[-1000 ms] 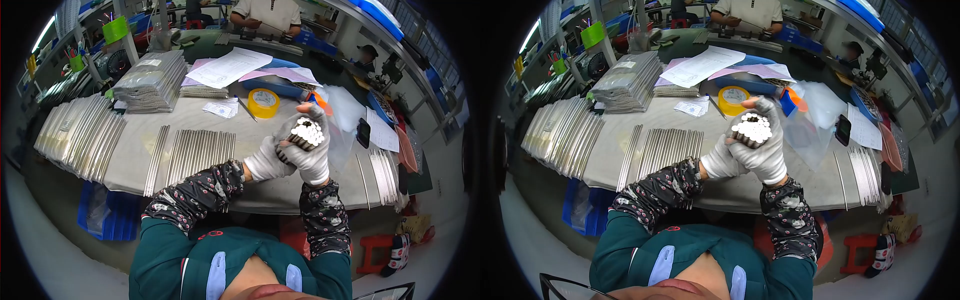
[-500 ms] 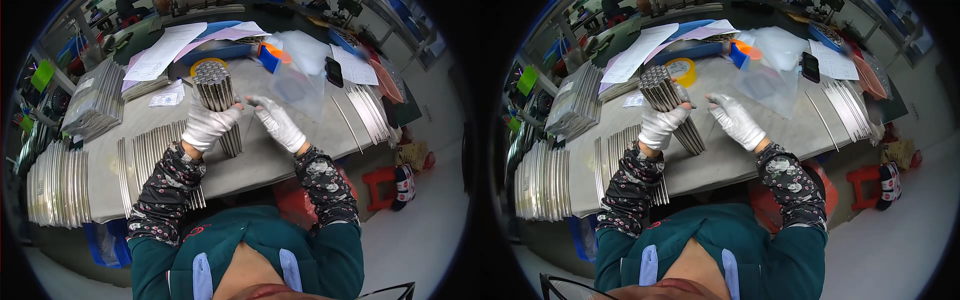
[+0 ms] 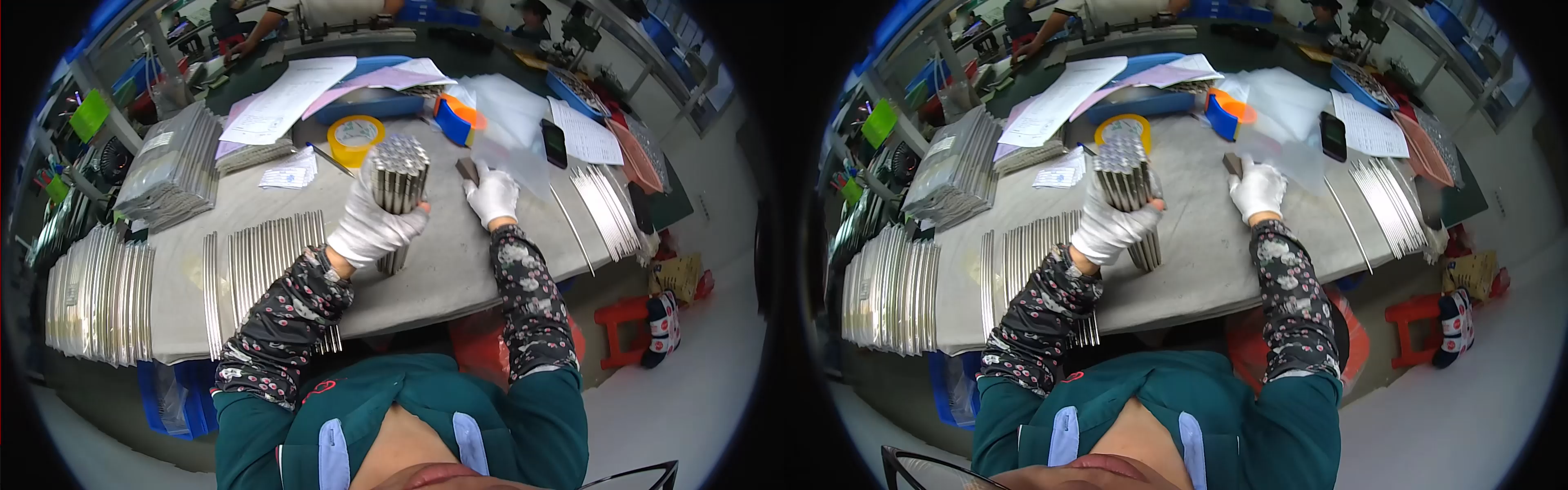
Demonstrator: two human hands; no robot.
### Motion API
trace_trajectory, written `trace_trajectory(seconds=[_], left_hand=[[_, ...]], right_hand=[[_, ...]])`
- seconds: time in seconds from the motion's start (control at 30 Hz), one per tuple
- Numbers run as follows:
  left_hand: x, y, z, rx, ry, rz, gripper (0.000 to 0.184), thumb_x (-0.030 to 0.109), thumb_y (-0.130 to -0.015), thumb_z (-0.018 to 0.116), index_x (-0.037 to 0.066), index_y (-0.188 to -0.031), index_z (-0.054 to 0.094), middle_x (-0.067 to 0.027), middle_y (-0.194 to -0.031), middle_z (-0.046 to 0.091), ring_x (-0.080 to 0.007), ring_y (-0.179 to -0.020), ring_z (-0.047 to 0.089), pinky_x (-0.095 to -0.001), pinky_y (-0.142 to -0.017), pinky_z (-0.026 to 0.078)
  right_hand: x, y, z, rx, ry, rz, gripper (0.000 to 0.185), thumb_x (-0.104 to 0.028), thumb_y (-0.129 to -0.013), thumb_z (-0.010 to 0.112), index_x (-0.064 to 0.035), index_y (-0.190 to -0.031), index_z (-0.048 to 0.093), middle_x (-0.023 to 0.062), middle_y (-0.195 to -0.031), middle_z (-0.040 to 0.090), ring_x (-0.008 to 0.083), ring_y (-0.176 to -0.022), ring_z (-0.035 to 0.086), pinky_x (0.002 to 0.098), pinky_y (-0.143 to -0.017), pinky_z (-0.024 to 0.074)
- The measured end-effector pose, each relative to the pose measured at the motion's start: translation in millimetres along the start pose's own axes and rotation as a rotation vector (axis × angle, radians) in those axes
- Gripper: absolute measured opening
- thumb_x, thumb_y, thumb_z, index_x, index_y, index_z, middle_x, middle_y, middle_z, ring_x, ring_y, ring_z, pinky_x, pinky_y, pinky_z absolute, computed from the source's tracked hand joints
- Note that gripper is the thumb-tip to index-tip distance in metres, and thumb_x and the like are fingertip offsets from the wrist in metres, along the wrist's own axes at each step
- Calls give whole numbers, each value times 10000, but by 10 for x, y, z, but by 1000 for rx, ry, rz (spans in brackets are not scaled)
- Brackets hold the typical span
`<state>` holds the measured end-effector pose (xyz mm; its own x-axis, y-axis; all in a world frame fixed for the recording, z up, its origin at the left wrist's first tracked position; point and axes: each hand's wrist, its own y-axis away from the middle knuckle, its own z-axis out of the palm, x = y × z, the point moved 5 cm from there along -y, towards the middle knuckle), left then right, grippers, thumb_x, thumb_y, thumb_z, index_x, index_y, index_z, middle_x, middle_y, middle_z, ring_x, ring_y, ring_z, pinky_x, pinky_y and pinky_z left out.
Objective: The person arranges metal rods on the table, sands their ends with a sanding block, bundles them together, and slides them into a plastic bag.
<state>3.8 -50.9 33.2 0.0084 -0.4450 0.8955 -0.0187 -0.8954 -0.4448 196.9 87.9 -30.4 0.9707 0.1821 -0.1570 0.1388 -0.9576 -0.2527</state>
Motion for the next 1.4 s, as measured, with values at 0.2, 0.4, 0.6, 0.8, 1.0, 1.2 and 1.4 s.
trace_trajectory(seconds=[0.2, 0.4, 0.6, 0.8, 1.0, 1.2, 1.4], left_hand=[[48, -84, 31, 41, -146, 95, 687, 61, -707, 713, 16, -1301, 371, -68, -1104, 583, -143, -997, 588, -279, -882, 479], [33, -145, 18, 67, -51, 136, 433, 8, -746, 677, 75, -1123, 476, -8, -940, 623, -126, -874, 618, -277, -788, 506], [113, -40, -69, 90, 75, 180, 666, 48, -729, 712, 57, -1310, 388, -20, -1055, 562, -100, -920, 566, -258, -825, 484], [122, 29, -69, 24, 62, 53, 642, 40, -712, 709, 41, -1292, 434, -18, -1081, 558, -104, -944, 539, -256, -862, 462], [-306, 245, 20, -69, -114, -100, 597, 97, -692, 735, 20, -1227, 483, -119, -970, 644, -187, -879, 631, -291, -795, 508], [-305, 664, -417, -121, -575, -325, 471, 167, -785, 621, -17, -1188, 462, -144, -927, 629, -250, -830, 644, -330, -754, 522], [-606, 1069, -295, -279, 365, -1119, 892, 713, -895, 331, -7, -1420, 283, -331, -1205, 563, -418, -1006, 617, -319, -615, 509]], right_hand=[[-685, 517, -1374, 130, -1330, -512, 483, -310, -834, 698, -98, -1258, 603, 206, -1209, 576, 365, -1071, 575, 375, -923, 453], [-1020, 402, -1931, 412, -429, -751, 376, -247, -749, 706, -112, -1099, 679, 176, -1088, 597, 359, -1012, 560, 434, -889, 458], [-668, 263, -524, 93, -232, -523, 382, -298, -713, 719, -153, -1066, 700, 168, -1093, 597, 353, -1075, 547, 453, -927, 457], [-695, 451, -765, -53, -1121, -560, 850, -415, -670, 814, -21, -1340, 472, 198, -1419, 409, 325, -1361, 351, 404, -1122, 285], [-1362, 890, -1128, -172, -1734, -426, 521, 70, -728, 739, -44, -1173, 492, 4, -880, 609, 89, -797, 620, 236, -750, 504], [-1373, 993, -1050, -164, -1784, -510, 471, 72, -736, 722, -43, -1118, 471, 22, -817, 600, 97, -735, 593, 245, -715, 501], [-1498, 1466, -1087, -174, -1662, -784, 410, 27, -749, 735, -47, -1033, 449, 40, -766, 584, 112, -700, 569, 253, -682, 481]])
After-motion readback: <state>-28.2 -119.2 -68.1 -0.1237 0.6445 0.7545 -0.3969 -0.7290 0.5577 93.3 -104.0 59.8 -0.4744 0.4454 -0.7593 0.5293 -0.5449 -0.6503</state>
